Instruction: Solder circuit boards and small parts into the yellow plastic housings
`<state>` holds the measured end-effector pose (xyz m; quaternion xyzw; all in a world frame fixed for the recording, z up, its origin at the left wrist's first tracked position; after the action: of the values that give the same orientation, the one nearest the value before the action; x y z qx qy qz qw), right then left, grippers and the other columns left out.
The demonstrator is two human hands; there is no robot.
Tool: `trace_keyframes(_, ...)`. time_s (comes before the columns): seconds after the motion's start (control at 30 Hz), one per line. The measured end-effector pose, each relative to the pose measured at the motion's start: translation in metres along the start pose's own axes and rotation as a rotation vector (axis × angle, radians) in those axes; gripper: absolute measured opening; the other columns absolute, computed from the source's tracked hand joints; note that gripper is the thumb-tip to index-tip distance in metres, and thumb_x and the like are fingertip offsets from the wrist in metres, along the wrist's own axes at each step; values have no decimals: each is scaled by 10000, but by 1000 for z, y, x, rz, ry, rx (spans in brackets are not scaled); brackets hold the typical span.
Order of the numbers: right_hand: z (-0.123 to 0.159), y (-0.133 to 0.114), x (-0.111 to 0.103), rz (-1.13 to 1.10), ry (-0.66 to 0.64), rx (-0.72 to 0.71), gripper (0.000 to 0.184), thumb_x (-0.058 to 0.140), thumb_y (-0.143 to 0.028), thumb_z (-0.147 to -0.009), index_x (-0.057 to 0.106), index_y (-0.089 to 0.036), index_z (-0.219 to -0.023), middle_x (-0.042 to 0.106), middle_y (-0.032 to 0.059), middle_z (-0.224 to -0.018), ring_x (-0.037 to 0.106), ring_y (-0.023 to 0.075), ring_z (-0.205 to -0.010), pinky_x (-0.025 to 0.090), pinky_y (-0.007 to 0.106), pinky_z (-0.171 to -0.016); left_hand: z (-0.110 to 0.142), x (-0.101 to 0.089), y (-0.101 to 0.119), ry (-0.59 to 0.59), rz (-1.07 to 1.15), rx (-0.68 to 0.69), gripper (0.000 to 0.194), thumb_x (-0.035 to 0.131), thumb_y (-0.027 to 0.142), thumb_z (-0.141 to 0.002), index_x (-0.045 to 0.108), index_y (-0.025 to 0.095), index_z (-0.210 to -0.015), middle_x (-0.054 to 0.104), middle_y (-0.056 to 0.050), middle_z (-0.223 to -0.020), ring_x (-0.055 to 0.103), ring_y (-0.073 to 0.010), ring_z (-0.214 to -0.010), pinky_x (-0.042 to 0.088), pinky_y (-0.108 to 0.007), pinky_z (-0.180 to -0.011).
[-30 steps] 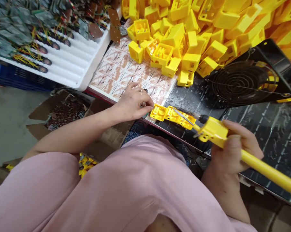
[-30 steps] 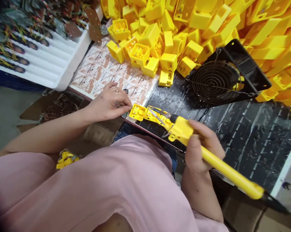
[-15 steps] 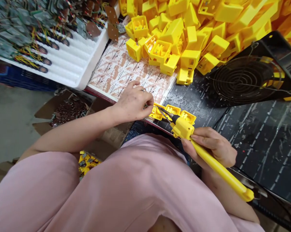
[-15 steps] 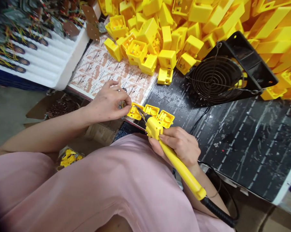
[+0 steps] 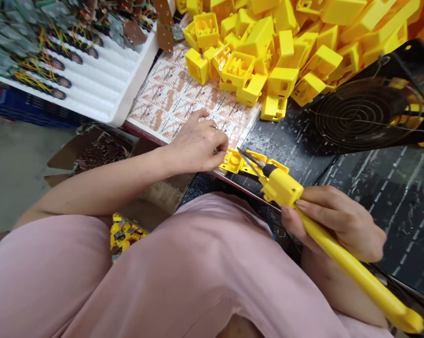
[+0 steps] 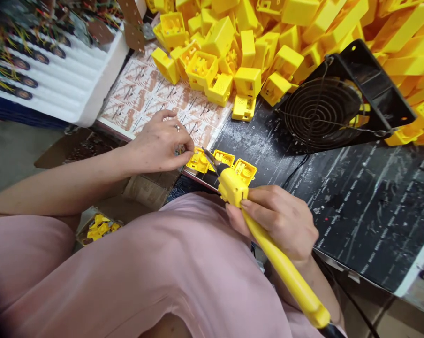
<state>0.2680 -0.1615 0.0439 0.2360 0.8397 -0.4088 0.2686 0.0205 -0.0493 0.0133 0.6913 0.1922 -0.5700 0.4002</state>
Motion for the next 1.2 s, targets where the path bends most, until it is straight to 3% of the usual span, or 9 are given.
trace_keyframes(0.17, -1, 1, 4, 7, 2, -153, 208, 822, -160, -837, 634, -245, -814, 722, -23, -696, 678, 124, -562, 487, 209, -428, -1, 0, 1, -13, -17, 6, 261, 525, 311, -840, 748, 223, -738, 689, -27, -690, 674, -228, -848, 417, -539, -1146)
trace_keyframes(0.3, 9, 2, 10, -69, 87, -84, 275, 852, -107, -790, 685, -248, -958, 742, -14, -783, 707, 144, -638, 563, 245, -521, -2, -1, 0, -44, 6, 1, 236, 538, 319, -848, 738, 218, -773, 705, -26, -733, 684, -239, -898, 413, -540, -1150)
trace_keyframes(0.37, 16, 5, 11, -98, 148, 3, 389, 863, -121, -789, 721, -255, -1125, 763, -2, -848, 728, 166, -685, 610, 282, -587, 3, -6, -8, -29, 108, -8, 252, 575, 379, -862, 758, 217, -924, 756, -36, -894, 691, -249, -986, 447, -503, -1122)
trace_keyframes(0.43, 24, 8, 11, -89, 223, 74, 549, 862, -153, -807, 697, -290, -1312, 789, 7, -945, 736, 174, -705, 628, 306, -624, 15, -11, -22, 21, 271, -38, 384, 604, 468, -880, 749, 200, -1113, 766, -64, -1083, 694, -236, -1023, 519, -412, -1016)
trace_keyframes(0.5, 29, 11, 12, -43, 277, 106, 644, 858, -177, -822, 651, -333, -1411, 801, 8, -1044, 742, 166, -715, 625, 294, -616, 30, -13, -37, 51, 406, -88, 448, 606, 497, -905, 743, 174, -1184, 763, -79, -1100, 704, -195, -942, 550, -320, -854)
trace_keyframes(0.67, 25, 15, 15, -7, 398, 64, 582, 889, -234, -797, 707, -304, -1346, 808, 1, -981, 700, 130, -594, 529, 218, -435, 52, 3, -47, 142, 412, -151, 301, 598, 386, -927, 807, 187, -1015, 775, -53, -923, 693, -153, -779, 536, -283, -733)
trace_keyframes(0.8, 27, 16, 15, -9, 373, 101, 505, 880, -226, -802, 745, -281, -1286, 812, 36, -966, 728, 184, -637, 596, 288, -501, 42, 14, -31, 231, 471, -120, 256, 604, 363, -917, 801, 200, -904, 787, -54, -968, 713, -168, -875, 551, -296, -784)
trace_keyframes(1.0, 47, 17, 8, -98, 394, 36, 364, 908, -153, -729, 770, -223, -1059, 751, 19, -777, 689, 197, -605, 557, 324, -480, 27, 11, -31, 76, 636, -132, 244, 627, 349, -882, 786, 171, -928, 774, -32, -828, 669, -148, -720, 511, -274, -672)
trace_keyframes(1.2, 40, 13, 8, -161, 226, 12, 366, 867, -142, -768, 724, -229, -1093, 745, -4, -779, 696, 189, -618, 549, 315, -467, 26, -1, -18, 41, 282, 28, 248, 579, 323, -921, 817, 257, -899, 794, -23, -869, 688, -222, -893, 485, -419, -935)
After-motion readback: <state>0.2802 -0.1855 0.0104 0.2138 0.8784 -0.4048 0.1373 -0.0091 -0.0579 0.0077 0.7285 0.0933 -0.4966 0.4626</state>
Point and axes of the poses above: each hand's wrist, its own z-axis away from the middle knuckle, its own x-axis out of the palm, y = z × x, the point moved 2 cm from there along -z, towards the middle knuckle
